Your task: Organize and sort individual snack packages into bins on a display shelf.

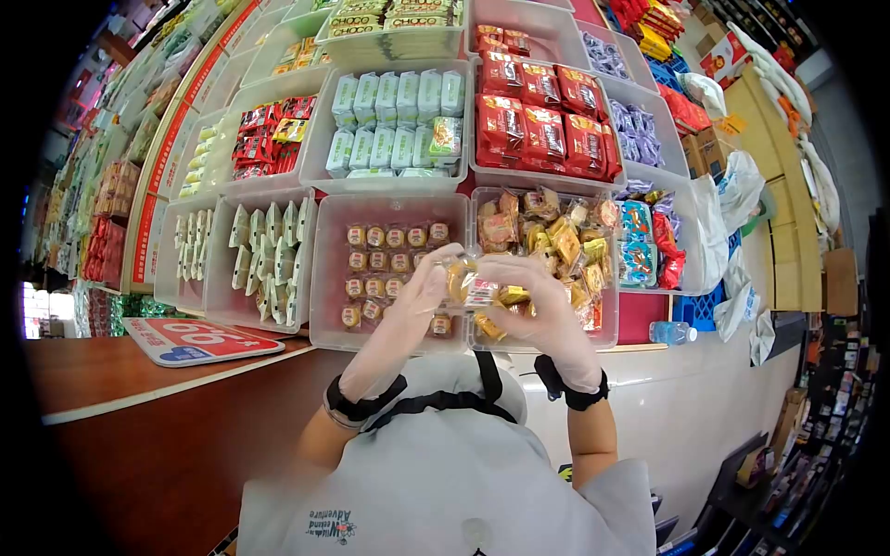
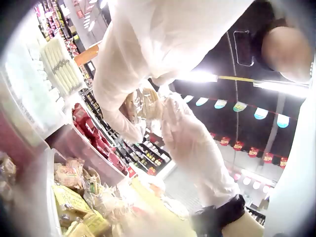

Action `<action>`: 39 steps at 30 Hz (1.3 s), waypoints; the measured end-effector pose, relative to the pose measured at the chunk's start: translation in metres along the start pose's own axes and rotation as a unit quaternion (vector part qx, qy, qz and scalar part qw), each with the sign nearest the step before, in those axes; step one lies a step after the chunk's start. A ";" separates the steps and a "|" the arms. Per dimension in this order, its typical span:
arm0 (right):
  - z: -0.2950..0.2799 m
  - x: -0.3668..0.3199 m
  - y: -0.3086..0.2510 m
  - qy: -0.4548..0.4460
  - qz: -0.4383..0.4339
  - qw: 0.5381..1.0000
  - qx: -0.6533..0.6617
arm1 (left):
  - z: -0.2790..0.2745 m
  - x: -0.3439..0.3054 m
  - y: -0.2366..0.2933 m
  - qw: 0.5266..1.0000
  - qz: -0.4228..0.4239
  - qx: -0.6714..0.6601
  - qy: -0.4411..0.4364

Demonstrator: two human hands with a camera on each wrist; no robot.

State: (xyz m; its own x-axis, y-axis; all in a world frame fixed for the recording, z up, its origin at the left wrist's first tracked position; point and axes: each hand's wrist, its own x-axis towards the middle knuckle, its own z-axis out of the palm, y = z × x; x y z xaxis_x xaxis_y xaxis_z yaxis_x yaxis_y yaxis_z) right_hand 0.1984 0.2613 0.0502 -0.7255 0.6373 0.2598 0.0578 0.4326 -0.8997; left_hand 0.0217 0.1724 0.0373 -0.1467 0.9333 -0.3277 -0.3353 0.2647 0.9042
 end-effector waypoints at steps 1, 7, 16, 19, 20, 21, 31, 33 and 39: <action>0.004 0.001 0.001 0.001 0.000 1.000 -0.001 | -0.002 -0.003 -0.001 1.000 0.001 0.000 -0.002; 0.005 0.003 -0.002 -0.046 0.026 0.998 0.034 | -0.003 -0.008 -0.001 0.997 -0.055 0.040 -0.020; -0.048 0.057 0.154 0.138 0.173 0.916 -0.334 | -0.010 -0.009 -0.001 0.997 -0.048 0.036 0.050; -0.046 0.074 0.182 0.083 0.272 0.853 -0.438 | -0.015 -0.007 -0.011 1.000 -0.011 0.011 0.025; -0.044 0.078 0.189 0.051 0.321 0.823 -0.467 | -0.011 -0.011 -0.002 0.999 -0.026 0.028 0.035; -0.044 0.079 0.196 0.052 0.318 0.824 -0.466 | -0.009 -0.013 0.003 0.997 -0.040 0.045 0.045; -0.055 0.038 0.126 0.198 0.198 0.958 -0.061 | -0.028 -0.005 -0.022 0.998 0.012 0.016 0.068; -0.045 0.029 0.082 0.185 0.199 0.962 0.026 | -0.019 -0.007 -0.013 0.996 -0.002 0.027 0.084; -0.016 0.009 0.038 0.116 0.215 0.954 0.171 | -0.022 0.002 -0.030 0.997 0.052 0.041 0.046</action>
State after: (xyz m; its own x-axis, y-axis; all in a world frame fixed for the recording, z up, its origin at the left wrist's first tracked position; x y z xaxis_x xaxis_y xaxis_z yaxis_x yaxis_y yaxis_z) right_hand 0.2052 0.2931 0.0241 -0.5120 0.8498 -0.1253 0.0605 -0.1098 -0.9921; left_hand 0.0109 0.1611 0.0031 -0.2624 0.9319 -0.2504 -0.2368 0.1894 0.9529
